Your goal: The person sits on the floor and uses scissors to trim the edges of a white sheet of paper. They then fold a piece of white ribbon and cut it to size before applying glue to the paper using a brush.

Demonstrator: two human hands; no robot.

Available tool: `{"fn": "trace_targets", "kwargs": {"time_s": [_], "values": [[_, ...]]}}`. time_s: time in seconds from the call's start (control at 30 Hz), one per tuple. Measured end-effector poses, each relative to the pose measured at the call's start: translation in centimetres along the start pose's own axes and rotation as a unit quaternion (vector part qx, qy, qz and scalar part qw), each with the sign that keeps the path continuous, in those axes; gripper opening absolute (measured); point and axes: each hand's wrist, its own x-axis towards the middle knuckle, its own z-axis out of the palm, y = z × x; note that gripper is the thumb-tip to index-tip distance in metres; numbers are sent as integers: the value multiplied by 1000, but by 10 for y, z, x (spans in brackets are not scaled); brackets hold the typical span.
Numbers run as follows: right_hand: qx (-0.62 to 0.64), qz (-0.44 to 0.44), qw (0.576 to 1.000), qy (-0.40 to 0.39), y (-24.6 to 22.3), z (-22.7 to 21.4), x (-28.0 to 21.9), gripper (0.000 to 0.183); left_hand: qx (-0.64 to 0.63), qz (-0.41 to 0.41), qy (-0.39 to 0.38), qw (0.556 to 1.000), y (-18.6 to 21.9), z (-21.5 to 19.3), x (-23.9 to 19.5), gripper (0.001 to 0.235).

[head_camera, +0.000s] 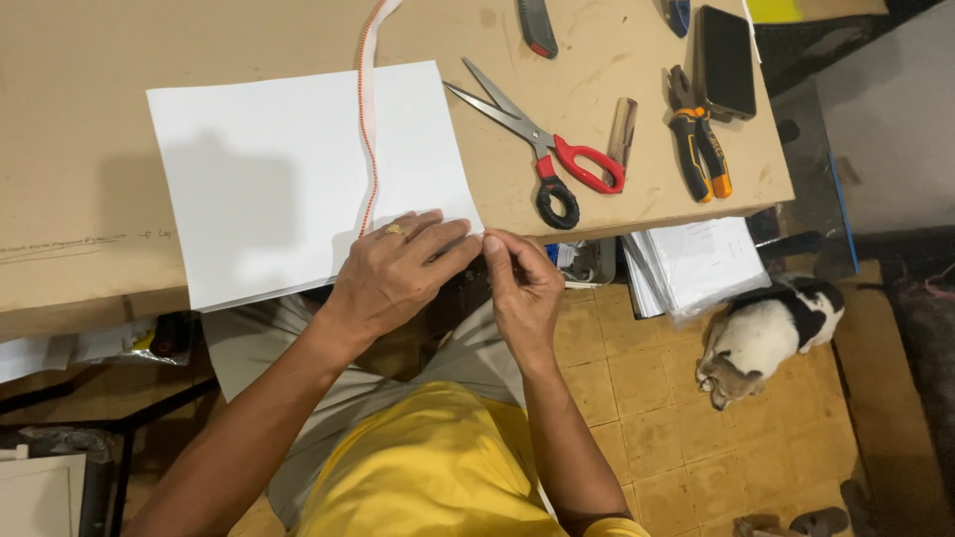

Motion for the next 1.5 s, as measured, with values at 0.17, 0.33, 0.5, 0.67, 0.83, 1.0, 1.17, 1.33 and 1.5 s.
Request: {"fn": "trace_targets", "kwargs": {"time_s": [0.17, 0.33, 0.5, 0.67, 0.83, 1.0, 1.17, 1.33, 1.5], "values": [[45, 68, 997, 3, 8, -13, 1, 17, -4, -6, -3, 1000, 0, -2, 2, 11], [33, 54, 998, -5, -2, -8, 1, 12, -4, -5, -7, 1000, 1, 1, -1, 9], [10, 30, 999, -16, -4, -3, 2, 11, 2, -4, 0, 1000, 1, 3, -3, 9], [-17, 0, 1000, -14, -5, -1, 3, 10, 10, -10, 0, 1000, -1, 11, -11, 10], [-44, -22, 999, -13, 2, -2, 1, 7, -32, -38, -13, 999, 5, 5, -7, 5], [-72, -44, 996, -38, 16, -18, -4, 8, -147, -122, -23, 981, -15, -37, -21, 21], [-6, -9, 999, -41, 8, -21, -4, 7, -124, -304, -40, 944, -47, -65, -62, 26], [-24, -66, 990, -121, -19, -2, -1, 8, -62, -313, -7, 948, -12, -56, -53, 30], [-30, -104, 973, -202, -41, 4, 5, 11, -130, -355, -21, 925, -5, -52, -48, 9]]}}
